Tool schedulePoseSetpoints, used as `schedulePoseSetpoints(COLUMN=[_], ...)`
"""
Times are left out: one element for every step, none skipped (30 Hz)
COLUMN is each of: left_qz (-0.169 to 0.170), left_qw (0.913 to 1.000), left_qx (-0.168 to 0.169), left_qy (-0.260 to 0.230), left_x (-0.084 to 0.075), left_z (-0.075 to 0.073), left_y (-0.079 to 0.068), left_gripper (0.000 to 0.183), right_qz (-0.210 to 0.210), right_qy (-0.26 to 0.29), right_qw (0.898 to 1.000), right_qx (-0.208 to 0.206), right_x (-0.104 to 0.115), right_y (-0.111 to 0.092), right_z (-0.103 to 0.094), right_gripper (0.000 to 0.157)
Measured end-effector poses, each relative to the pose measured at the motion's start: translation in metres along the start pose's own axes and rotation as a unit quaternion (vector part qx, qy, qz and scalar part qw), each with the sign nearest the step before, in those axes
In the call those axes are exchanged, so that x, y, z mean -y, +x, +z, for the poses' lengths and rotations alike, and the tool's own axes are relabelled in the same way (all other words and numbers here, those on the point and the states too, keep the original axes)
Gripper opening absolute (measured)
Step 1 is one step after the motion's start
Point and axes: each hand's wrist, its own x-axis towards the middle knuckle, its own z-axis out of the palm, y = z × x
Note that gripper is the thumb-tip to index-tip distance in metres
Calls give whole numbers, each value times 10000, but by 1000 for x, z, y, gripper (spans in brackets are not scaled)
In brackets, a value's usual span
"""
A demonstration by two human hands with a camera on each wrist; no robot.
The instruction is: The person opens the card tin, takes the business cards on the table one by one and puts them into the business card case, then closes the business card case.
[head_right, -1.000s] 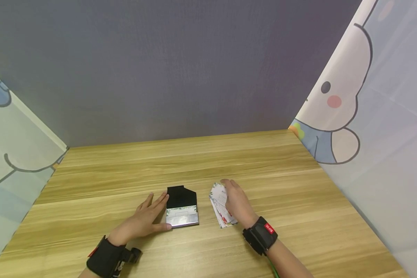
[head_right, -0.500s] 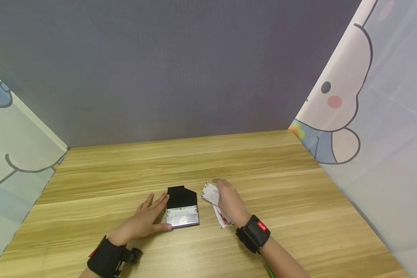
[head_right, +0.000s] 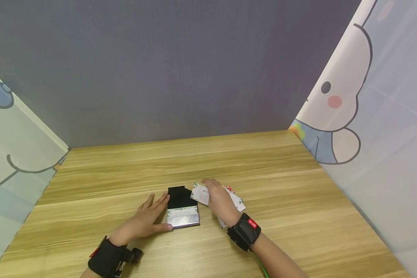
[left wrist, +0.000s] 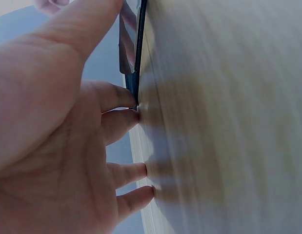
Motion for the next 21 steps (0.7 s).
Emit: schedulePoseSetpoints(left_qz=[-1, -2, -4, -6, -7, -9, -8, -9, -10, -14, -18, -21, -22, -25, -27, -26, -25, -21, -18, -15, -13], left_qw=[10000, 10000, 10000, 10000, 10000, 10000, 10000, 10000, 10000, 10000, 10000, 10000, 10000, 10000, 10000, 10000, 10000, 10000, 10000, 10000, 10000], left_qx=[-7, -12, -9, -3, 3, 8, 10, 14, 22, 22, 24, 26, 22, 21, 14, 3, -6, -16, -24, -23, -23], left_qy=[3, 2, -2, -2, -5, 0, -1, 2, 2, 6, 4, 9, 10, 6, 3, -1, -6, -7, -14, -19, -22], left_x=[0, 0, 0, 1, 1, 1, 1, 1, 1, 1, 1, 1, 1, 1, 1, 0, 0, 0, 0, 0, 0], left_z=[0, 0, 0, 0, 0, 0, 0, 0, 0, 0, 0, 0, 0, 1, 1, 0, 0, 0, 0, 0, 0], left_y=[0, 0, 0, 0, 0, 0, 0, 0, 0, 0, 0, 0, 0, 0, 0, 0, 0, 0, 0, 0, 0], left_gripper=[90, 90, 90, 90, 90, 90, 90, 90, 90, 90, 90, 90, 90, 90, 90, 90, 90, 90, 90, 90, 90], right_qz=[-6, -18, -30, -75, -97, -121, -156, -180, -205, -240, -248, -262, -276, -288, -308, -326, -331, -352, -372, -392, -416], right_qy=[26, 54, 79, 76, 91, 105, 110, 131, 139, 141, 158, 171, 184, 208, 234, 248, 276, 295, 304, 305, 291], right_qw=[10000, 10000, 9999, 9999, 9998, 9998, 9997, 9996, 9996, 9995, 9994, 9993, 9992, 9991, 9989, 9988, 9987, 9986, 9986, 9985, 9985], right_qx=[33, 59, 82, 90, 111, 127, 137, 152, 162, 177, 199, 219, 239, 251, 257, 259, 258, 249, 238, 231, 224], right_x=[1, 3, 5, 6, 7, 8, 10, 11, 12, 13, 13, 14, 15, 15, 16, 16, 17, 17, 17, 17, 18], right_y=[1, 2, 3, 4, 5, 6, 6, 7, 7, 7, 8, 8, 8, 9, 9, 10, 10, 10, 11, 11, 12], right_z=[1, 3, 4, 5, 6, 7, 8, 9, 10, 11, 12, 12, 13, 14, 14, 15, 15, 15, 16, 16, 16], right_gripper=[43, 43, 42, 42, 42, 41, 41, 41, 41, 40, 40, 40, 40, 40, 40, 40, 40, 40, 40, 40, 39])
